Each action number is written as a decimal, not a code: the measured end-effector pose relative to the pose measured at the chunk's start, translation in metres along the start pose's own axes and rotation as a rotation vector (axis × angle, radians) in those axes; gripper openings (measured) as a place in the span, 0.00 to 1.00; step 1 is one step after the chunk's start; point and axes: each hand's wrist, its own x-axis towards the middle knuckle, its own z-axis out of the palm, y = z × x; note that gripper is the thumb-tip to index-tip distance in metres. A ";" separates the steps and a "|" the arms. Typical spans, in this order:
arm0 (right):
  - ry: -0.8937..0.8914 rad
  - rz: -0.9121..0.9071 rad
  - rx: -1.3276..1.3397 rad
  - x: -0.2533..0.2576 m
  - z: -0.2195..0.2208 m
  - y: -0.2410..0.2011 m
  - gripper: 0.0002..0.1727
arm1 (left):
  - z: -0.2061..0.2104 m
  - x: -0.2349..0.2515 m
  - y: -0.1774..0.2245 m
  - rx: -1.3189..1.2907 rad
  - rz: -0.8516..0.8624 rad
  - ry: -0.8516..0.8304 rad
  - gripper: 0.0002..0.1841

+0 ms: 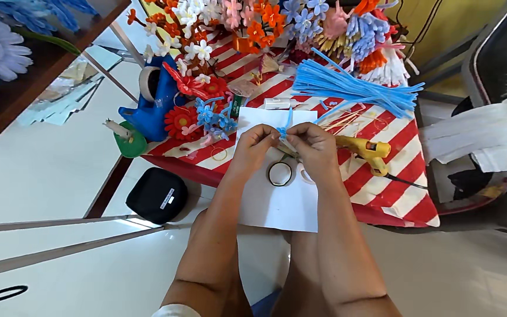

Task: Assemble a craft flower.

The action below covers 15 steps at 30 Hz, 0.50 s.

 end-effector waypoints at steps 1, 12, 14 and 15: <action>-0.002 -0.003 0.004 0.000 0.001 0.000 0.05 | 0.000 0.000 0.000 -0.016 0.012 0.017 0.07; 0.002 -0.003 0.022 -0.002 0.008 0.002 0.06 | 0.005 -0.001 -0.002 -0.067 0.113 0.078 0.06; -0.002 -0.014 0.025 -0.002 0.009 0.002 0.06 | 0.005 -0.001 -0.001 -0.050 0.112 0.097 0.06; -0.010 -0.024 0.021 -0.001 0.009 0.002 0.07 | 0.005 -0.001 0.000 -0.046 0.111 0.106 0.07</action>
